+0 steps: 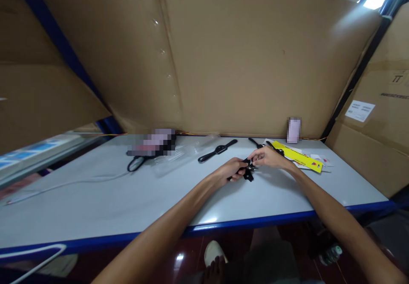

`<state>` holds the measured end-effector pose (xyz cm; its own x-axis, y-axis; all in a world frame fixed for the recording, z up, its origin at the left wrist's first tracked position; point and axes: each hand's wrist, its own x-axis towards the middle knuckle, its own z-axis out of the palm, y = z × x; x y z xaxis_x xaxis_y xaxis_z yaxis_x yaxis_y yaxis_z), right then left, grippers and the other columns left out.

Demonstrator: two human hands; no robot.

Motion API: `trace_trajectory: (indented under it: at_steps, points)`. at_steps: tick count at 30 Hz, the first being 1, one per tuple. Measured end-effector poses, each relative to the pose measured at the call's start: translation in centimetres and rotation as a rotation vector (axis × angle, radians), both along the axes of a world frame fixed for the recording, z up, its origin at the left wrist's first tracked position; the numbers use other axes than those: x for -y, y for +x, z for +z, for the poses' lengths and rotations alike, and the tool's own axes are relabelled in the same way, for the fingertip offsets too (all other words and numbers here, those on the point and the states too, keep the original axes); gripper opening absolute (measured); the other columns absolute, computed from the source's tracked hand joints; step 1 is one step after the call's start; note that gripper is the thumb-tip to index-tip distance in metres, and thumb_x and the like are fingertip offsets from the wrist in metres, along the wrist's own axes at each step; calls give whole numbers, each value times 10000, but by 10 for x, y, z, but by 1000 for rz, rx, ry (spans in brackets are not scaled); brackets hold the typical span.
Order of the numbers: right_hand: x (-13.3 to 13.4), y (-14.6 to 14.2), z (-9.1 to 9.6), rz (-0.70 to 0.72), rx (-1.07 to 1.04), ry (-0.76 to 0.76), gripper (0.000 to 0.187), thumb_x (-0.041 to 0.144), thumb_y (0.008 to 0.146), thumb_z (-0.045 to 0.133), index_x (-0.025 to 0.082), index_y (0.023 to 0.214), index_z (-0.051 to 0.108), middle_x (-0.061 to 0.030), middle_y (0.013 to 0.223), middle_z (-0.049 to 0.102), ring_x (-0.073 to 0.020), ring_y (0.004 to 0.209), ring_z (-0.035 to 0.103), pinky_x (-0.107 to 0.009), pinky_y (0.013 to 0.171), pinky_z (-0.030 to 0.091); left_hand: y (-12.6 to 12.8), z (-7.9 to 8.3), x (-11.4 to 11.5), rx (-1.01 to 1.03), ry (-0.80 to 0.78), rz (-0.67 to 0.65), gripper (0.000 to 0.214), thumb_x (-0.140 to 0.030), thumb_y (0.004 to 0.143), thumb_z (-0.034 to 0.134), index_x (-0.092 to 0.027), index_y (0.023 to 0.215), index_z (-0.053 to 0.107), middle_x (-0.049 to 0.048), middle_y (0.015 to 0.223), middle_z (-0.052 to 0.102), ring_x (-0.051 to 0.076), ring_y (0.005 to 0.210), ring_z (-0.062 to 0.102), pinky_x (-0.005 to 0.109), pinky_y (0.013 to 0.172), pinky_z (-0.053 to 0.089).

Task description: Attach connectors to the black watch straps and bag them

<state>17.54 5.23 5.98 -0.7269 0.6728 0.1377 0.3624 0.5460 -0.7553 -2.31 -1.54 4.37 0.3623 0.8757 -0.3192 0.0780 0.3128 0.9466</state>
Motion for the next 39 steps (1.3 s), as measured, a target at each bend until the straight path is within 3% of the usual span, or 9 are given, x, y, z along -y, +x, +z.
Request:
trace_trajectory:
  at_steps: [6, 13, 16, 20, 22, 26, 30, 35, 39]
  points:
    - [5, -2, 0, -76, 49, 128, 120, 260, 801, 723, 145, 809, 754, -27, 715, 714, -144, 675, 614, -242, 638, 433, -1, -1, -1, -21, 10, 4, 168, -199, 919, 502, -203, 768, 429, -93, 519, 374, 39, 340, 218, 188, 361, 126]
    - [10, -5, 3, -154, 72, 215, 275, 319, 859, 653, 140, 654, 695, 9, 577, 609, -107, 574, 492, -226, 554, 319, -2, -3, -2, -5, 21, -8, 188, -254, 907, 566, -207, 785, 431, -102, 513, 375, 38, 338, 223, 189, 361, 118]
    - [7, -3, 3, -151, 21, 161, 265, 323, 882, 620, 132, 735, 728, -1, 597, 634, -111, 568, 516, -220, 551, 340, -1, -4, -3, -1, 16, -8, 207, -268, 904, 581, -208, 779, 426, -103, 516, 374, 35, 337, 220, 188, 360, 116]
    - [4, 0, 2, -56, 10, 101, 229, 228, 837, 648, 139, 1008, 771, 22, 621, 634, -116, 583, 545, -212, 579, 380, -1, -4, -3, -12, 13, -3, 177, -232, 912, 537, -206, 774, 429, -99, 515, 369, 38, 336, 215, 191, 357, 117]
    - [5, 1, 2, -21, 50, 106, 243, 223, 808, 694, 147, 1024, 776, 18, 651, 650, -118, 608, 554, -214, 587, 378, -1, -4, -3, -14, 15, -2, 150, -216, 915, 514, -203, 785, 439, -97, 517, 371, 39, 338, 216, 191, 358, 117]
    - [10, -2, 4, -94, 85, 202, 119, 244, 822, 698, 143, 783, 748, 10, 631, 642, -115, 611, 534, -223, 591, 351, -1, -4, -2, -7, 19, -13, 123, -230, 904, 529, -200, 812, 453, -98, 527, 372, 39, 344, 217, 186, 361, 117]
    - [15, -5, 7, -109, 123, 222, 343, 327, 887, 623, 144, 600, 663, 24, 523, 551, -101, 536, 432, -240, 544, 282, -1, -3, -1, 2, 31, -30, 90, -249, 894, 551, -185, 851, 504, -101, 527, 367, 42, 343, 215, 186, 361, 122]
    - [19, -7, 11, -57, 51, 120, 447, 408, 921, 573, 151, 560, 630, 5, 535, 569, -104, 533, 438, -242, 535, 290, -1, -2, -1, -5, 34, -12, 68, -233, 886, 555, -177, 860, 528, -100, 521, 364, 44, 341, 211, 192, 362, 121]
    - [18, -7, 9, -128, 73, 252, 407, 362, 927, 576, 143, 595, 662, 24, 510, 521, -99, 538, 413, -244, 548, 269, -2, -4, -2, -10, 31, -8, 112, -214, 878, 554, -192, 797, 480, -93, 523, 377, 41, 344, 218, 195, 362, 120]
